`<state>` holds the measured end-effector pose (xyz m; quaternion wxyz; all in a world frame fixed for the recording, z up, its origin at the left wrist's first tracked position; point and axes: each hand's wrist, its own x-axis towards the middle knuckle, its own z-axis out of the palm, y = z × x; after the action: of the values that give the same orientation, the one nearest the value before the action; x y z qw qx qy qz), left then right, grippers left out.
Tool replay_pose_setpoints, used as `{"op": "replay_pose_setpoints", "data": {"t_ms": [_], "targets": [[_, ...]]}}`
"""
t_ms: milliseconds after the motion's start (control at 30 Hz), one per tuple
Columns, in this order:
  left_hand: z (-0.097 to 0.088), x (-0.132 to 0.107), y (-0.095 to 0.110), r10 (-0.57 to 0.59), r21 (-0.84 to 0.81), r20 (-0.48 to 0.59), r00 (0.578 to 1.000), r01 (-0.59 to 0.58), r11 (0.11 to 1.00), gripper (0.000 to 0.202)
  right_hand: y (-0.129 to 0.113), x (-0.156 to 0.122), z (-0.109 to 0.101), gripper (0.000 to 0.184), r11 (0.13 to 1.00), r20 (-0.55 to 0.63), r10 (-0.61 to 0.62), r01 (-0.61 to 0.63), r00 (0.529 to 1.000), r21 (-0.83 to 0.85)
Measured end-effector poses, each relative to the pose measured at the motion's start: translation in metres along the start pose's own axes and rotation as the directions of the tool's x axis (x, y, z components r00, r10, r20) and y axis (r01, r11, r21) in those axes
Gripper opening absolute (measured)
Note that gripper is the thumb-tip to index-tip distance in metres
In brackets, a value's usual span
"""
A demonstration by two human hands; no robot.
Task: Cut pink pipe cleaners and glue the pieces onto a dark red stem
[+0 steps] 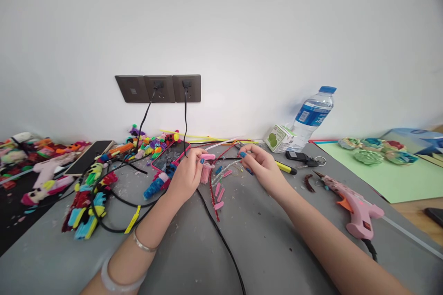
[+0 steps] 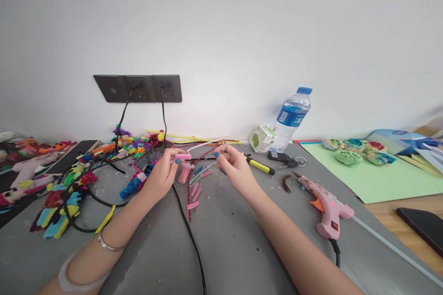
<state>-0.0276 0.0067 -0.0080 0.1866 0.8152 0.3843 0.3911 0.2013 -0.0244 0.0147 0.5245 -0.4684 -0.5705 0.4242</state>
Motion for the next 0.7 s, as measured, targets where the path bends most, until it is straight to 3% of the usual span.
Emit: {"op": "replay_pose_setpoints", "data": {"t_ms": [167,333,533,700], "targets": [[-0.003,0.003,-0.007,0.013,0.14,-0.22,0.975,0.019,0.99,0.016,-0.001,0.0,0.0,0.024,1.0,-0.01,-0.006,0.006,1.0,-0.009],[-0.007,0.006,-0.017,0.039,0.305,-0.393,0.919,0.091,0.948,0.009,-0.001,0.0,-0.001,0.024,1.0,-0.013,-0.001,0.001,1.0,-0.019],[-0.011,0.006,-0.039,-0.166,0.275,-0.42,0.892,0.299,0.914,0.011,-0.003,0.0,0.0,0.022,1.0,-0.034,0.002,-0.003,0.999,-0.015],[-0.022,0.005,-0.036,-0.218,0.358,-0.502,0.837,0.431,0.828,0.007,-0.004,0.001,-0.002,0.019,1.0,-0.06,-0.026,0.027,0.998,0.003]]}}
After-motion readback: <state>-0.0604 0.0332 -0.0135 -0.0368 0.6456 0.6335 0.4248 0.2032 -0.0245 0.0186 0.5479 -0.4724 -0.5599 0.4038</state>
